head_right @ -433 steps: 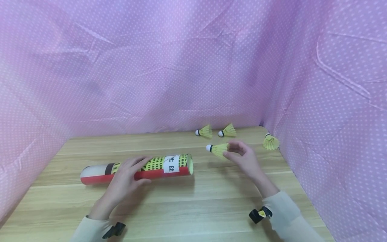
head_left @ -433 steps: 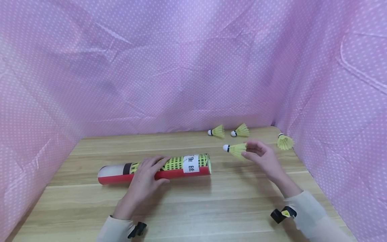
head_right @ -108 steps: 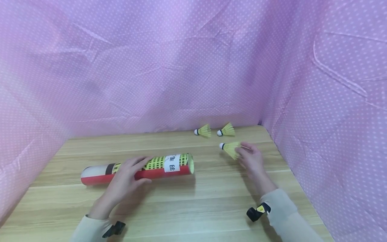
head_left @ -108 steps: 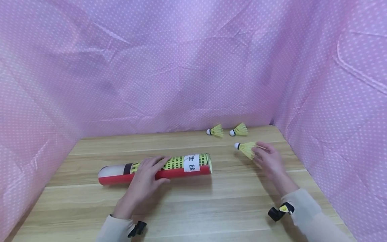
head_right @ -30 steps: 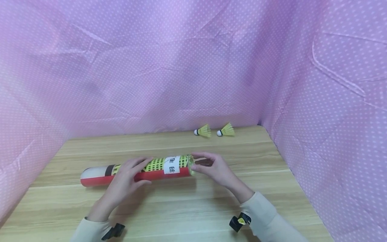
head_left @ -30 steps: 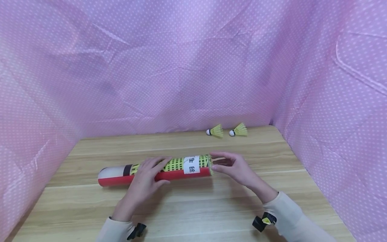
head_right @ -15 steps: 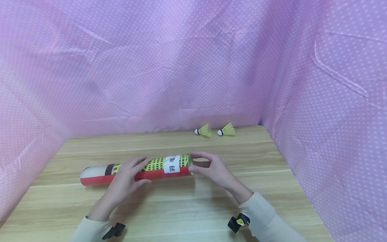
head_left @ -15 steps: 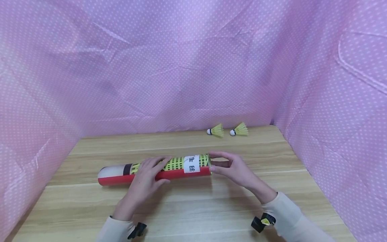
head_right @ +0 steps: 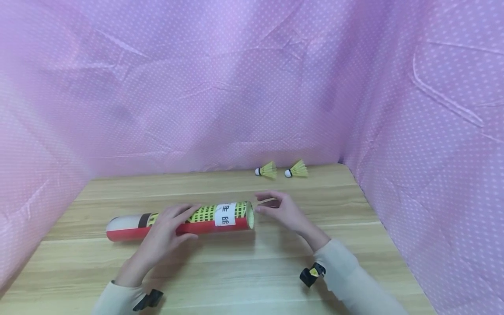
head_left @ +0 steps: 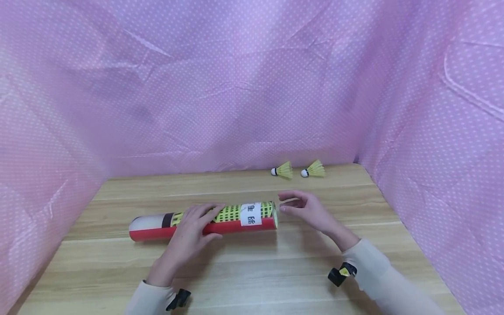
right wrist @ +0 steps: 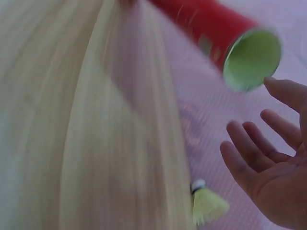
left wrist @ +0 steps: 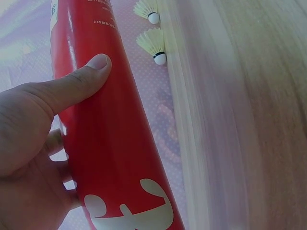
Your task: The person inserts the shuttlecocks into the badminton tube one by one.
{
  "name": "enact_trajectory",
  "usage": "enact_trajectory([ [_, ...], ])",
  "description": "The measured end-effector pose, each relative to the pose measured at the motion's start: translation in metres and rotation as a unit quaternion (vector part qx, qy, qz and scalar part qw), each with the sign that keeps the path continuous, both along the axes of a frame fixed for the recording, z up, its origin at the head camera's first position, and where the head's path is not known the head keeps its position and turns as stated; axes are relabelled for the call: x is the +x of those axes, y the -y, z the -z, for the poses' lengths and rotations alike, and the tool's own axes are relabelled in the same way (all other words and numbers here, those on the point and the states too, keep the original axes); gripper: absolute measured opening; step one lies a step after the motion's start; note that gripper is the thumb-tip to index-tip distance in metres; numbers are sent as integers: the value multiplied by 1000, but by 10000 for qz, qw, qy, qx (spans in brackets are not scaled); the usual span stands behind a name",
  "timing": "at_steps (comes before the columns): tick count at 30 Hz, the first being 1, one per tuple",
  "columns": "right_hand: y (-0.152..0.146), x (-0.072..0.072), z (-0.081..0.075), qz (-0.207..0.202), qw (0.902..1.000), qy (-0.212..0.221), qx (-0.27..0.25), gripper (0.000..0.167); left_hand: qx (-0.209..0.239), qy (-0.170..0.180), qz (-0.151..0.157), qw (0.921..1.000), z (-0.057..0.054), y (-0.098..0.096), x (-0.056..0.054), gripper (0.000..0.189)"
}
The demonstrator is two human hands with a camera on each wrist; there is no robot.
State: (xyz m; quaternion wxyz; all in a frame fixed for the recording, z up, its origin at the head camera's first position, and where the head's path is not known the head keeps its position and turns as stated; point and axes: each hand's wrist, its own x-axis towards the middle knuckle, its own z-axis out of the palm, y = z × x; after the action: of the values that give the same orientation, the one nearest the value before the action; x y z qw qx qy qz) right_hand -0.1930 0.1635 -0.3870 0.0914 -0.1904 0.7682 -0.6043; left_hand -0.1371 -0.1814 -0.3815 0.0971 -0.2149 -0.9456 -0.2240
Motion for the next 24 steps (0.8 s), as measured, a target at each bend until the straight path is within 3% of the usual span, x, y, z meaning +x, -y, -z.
enact_trajectory([
  [9, -14, -47, 21, 558, 9899, -804, 1023, 44, -18, -60, 48, 10000, 2, -1, 0, 88],
  [18, -19, -90, 26, 945, 9694, -1346, 1824, 55, 13, 60, -50, 10000, 2, -2, 4, 88],
  [24, -24, -112, 26, 981, 9570, -1370, 2360, 66, 7, -23, -11, 10000, 4, -5, 2, 87],
])
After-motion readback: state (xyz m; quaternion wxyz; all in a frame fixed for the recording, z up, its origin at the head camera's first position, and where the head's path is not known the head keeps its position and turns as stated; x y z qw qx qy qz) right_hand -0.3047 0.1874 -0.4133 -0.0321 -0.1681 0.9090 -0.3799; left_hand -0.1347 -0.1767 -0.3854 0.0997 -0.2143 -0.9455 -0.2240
